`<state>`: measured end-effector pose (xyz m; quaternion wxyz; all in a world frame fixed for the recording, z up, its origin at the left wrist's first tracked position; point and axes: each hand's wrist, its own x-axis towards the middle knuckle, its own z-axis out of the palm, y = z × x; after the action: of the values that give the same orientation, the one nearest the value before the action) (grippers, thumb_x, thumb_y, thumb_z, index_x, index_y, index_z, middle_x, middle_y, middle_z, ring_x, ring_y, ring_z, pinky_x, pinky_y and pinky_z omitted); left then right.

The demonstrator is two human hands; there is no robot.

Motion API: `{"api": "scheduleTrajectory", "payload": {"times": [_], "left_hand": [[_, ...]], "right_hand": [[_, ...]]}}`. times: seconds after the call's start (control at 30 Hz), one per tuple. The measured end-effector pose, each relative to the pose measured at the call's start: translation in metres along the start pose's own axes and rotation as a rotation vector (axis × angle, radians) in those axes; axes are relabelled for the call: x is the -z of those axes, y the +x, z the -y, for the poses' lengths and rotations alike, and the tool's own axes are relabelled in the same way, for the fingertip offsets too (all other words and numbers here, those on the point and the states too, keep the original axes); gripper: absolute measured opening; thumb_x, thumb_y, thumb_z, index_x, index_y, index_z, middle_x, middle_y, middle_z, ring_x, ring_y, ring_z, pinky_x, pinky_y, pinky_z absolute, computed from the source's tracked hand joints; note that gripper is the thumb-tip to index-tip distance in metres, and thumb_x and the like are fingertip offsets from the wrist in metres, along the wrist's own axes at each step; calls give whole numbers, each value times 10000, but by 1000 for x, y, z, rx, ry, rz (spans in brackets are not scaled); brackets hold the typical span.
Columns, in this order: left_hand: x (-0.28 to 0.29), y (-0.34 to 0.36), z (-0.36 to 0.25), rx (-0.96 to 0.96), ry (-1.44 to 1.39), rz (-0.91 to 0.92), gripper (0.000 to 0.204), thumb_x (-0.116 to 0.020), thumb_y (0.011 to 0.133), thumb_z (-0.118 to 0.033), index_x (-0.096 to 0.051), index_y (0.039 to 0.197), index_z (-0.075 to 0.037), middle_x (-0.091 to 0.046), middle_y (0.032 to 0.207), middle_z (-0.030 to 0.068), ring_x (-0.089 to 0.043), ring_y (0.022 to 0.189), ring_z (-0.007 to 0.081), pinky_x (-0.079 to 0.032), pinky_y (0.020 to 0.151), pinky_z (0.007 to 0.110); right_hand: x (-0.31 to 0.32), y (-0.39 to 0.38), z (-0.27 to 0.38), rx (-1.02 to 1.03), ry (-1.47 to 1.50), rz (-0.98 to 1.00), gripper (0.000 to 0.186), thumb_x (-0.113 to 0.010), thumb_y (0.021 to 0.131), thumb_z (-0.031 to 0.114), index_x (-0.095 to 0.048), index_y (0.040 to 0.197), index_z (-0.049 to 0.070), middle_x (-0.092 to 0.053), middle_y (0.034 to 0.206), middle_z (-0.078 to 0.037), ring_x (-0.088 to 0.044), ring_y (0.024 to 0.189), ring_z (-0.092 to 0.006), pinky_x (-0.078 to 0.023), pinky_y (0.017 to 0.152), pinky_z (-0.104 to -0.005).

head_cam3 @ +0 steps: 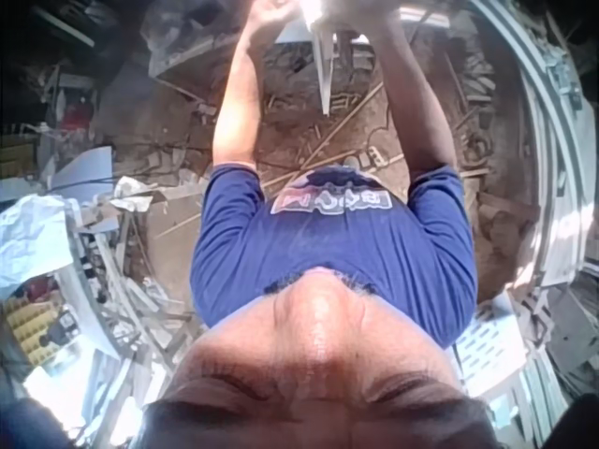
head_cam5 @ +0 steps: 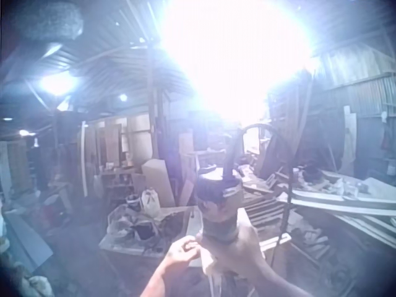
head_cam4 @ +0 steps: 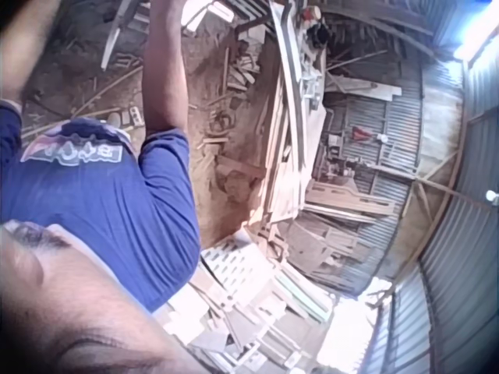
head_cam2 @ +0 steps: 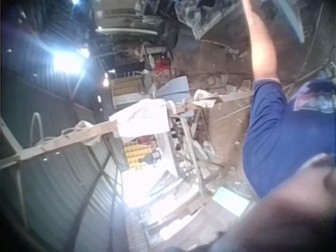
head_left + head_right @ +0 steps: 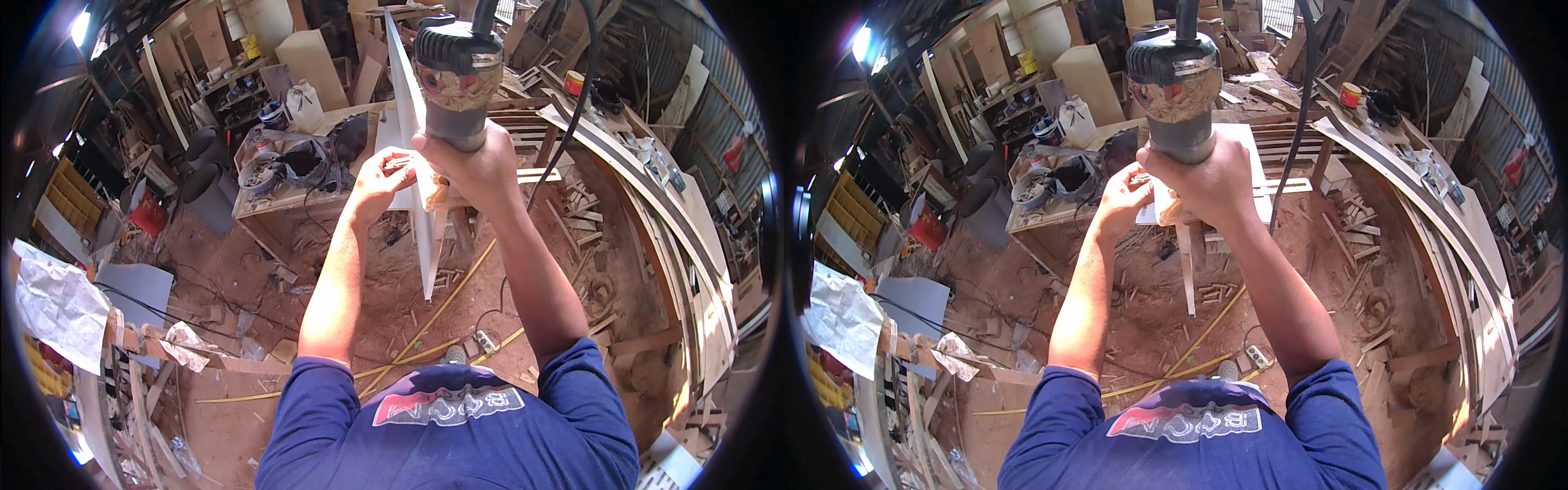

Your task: The person uses a handheld power router to trim and finish the edges of a white board, moving the tool along the perimeter and flipping the piece to reach all sides.

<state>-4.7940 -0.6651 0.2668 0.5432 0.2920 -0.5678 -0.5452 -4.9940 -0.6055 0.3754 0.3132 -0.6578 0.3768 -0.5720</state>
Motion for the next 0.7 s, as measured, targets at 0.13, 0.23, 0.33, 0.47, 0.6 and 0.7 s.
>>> {"api": "scheduleTrajectory", "payload": {"times": [0.13, 0.23, 0.33, 0.47, 0.6, 0.7], "left_hand": [[5, 3, 1, 9, 72, 10, 288, -747, 970, -113, -646, 1222, -15, -700, 1154, 51, -665, 1092, 138, -555, 1030, 332], [3, 4, 1, -22, 101, 21, 295, -753, 968, -129, -652, 1226, -26, -708, 1165, 51, -665, 1098, 140, -556, 1019, 334], [-2, 3, -8, 23, 114, 4, 305, -755, 969, -148, -654, 1229, -25, -718, 1169, 67, -675, 1094, 149, -558, 1007, 338], [0, 2, -7, 20, 81, 8, 343, -757, 970, -177, -645, 1250, -13, -722, 1175, 80, -684, 1061, 153, -571, 987, 368], [5, 7, 0, 51, 65, -2, 393, -817, 935, -207, -657, 1237, -11, -725, 1126, 62, -693, 997, 134, -577, 970, 342], [2, 7, -2, 48, 52, -34, 280, -762, 961, -109, -665, 1189, 21, -736, 1102, 105, -729, 995, 187, -593, 964, 346]], "right_hand": [[-4, 18, -18, 6, 1, 11, 381, -869, 757, 401, -807, 923, 65, -789, 832, -56, -755, 777, -143, -578, 743, -315], [-5, 29, -22, 33, 15, 10, 394, -869, 746, 423, -800, 913, 73, -792, 846, -59, -763, 795, -164, -581, 761, -327], [-7, 39, -29, 38, -22, -2, 391, -863, 745, 426, -793, 914, 80, -791, 847, -64, -768, 810, -185, -584, 770, -342], [-13, 58, -39, 63, -38, -43, 421, -863, 719, 455, -780, 909, 88, -783, 839, -80, -768, 805, -222, -585, 769, -366], [-18, 83, -52, 89, -63, -63, 461, -836, 708, 491, -782, 920, 86, -773, 826, -102, -762, 796, -262, -583, 764, -389], [-19, 97, -61, 120, -116, -74, 310, -851, 796, 371, -784, 927, 98, -752, 758, -10, -705, 703, -93, -557, 690, -289]]}}
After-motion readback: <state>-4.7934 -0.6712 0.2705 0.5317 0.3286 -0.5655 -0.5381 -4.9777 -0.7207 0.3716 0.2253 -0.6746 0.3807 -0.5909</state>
